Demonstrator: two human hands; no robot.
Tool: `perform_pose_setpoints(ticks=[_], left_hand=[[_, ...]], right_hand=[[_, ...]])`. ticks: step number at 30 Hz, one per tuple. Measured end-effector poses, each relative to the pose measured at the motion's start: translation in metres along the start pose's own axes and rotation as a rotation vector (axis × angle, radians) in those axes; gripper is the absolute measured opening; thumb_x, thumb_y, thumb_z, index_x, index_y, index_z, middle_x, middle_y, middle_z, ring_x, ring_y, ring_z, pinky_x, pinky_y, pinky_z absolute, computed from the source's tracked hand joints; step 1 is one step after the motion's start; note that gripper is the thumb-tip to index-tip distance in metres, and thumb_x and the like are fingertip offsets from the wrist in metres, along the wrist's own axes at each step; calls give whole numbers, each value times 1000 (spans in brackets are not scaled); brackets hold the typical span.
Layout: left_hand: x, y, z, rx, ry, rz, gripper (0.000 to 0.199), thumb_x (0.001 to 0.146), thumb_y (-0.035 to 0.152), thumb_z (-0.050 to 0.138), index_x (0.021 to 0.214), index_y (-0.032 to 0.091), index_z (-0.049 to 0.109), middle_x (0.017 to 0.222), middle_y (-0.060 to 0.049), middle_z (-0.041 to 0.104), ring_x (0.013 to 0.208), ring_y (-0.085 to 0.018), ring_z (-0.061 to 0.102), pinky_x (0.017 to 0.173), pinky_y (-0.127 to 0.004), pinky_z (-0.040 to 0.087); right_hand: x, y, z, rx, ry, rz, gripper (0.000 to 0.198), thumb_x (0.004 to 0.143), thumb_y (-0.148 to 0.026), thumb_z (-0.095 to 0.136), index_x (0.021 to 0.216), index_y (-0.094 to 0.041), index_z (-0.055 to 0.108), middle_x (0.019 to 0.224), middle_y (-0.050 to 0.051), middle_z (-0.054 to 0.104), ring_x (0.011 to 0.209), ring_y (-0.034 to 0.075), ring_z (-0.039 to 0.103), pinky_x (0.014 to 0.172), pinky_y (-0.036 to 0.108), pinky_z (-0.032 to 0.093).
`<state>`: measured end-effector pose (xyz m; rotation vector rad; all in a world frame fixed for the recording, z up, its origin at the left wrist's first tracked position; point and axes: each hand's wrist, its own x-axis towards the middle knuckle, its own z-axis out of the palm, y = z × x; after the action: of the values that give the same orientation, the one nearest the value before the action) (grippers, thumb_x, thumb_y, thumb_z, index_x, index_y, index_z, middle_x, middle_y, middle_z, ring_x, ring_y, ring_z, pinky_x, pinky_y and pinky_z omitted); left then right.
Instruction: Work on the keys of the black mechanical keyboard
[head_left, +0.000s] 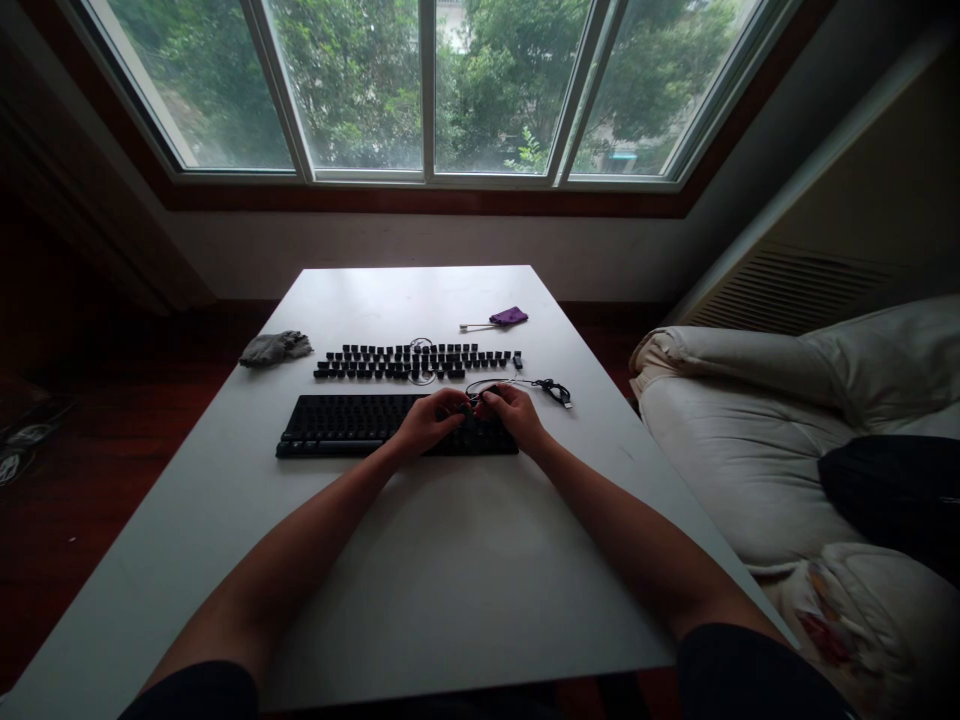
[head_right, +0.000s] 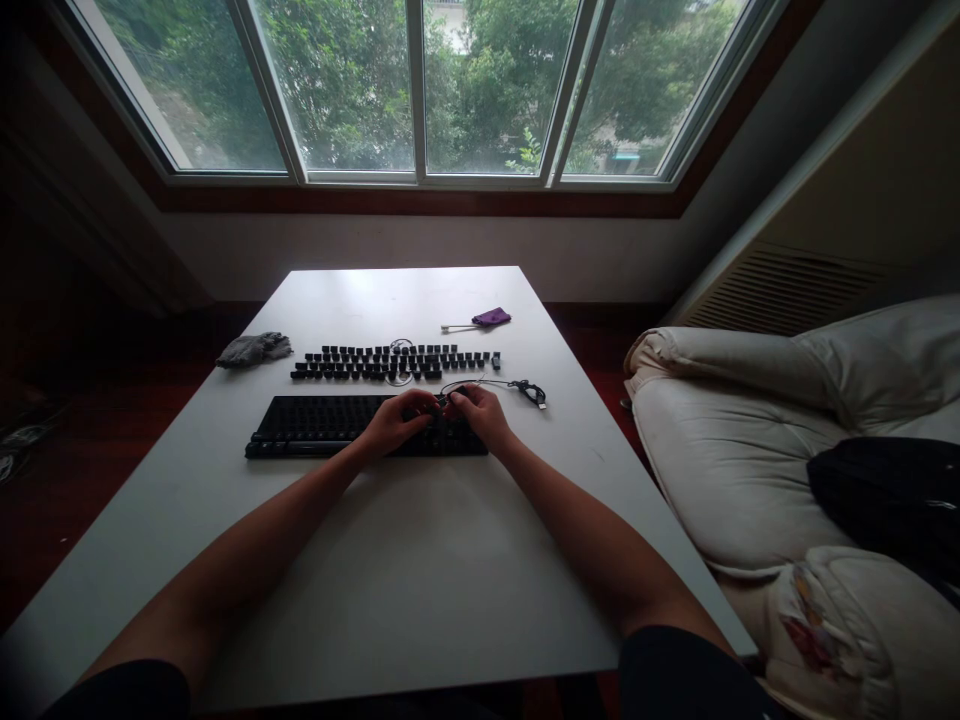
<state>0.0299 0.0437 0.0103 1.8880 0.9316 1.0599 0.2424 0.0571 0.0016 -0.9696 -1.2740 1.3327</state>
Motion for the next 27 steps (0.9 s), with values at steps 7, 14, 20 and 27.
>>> perform_pose_setpoints(ticks=[7,14,20,27], left_hand=[[-3,7,3,167,29,43,27,84,18,66,111,22,67,101,-3,71,88,-17,65,81,-30,52],[-7,13,6,371,61,183,36,86,19,64,121,26,65,122,-7,64,115,-25,58,101,-41,48],[-6,20,6,480,-78,288,44,90,14,56,131,28,61,122,-6,67,117,-25,54,107,-43,42],[-3,23,1,622,-163,319,50,90,11,52,136,30,58,116,-5,69,115,-26,53,105,-44,39]], right_hand=[[1,0,-1,-43,14,-3,34,79,-50,73,90,-18,67,72,4,73,62,19,68,64,32,56],[0,-2,-2,-87,25,-6,34,79,-51,71,88,-19,66,69,3,72,61,19,67,62,32,55],[-1,-6,-2,-91,-10,-13,25,82,-44,68,85,-19,66,65,1,69,59,17,64,60,29,51],[0,-3,-3,-122,-18,-19,24,82,-43,68,85,-19,66,63,0,67,57,16,61,58,28,49]])
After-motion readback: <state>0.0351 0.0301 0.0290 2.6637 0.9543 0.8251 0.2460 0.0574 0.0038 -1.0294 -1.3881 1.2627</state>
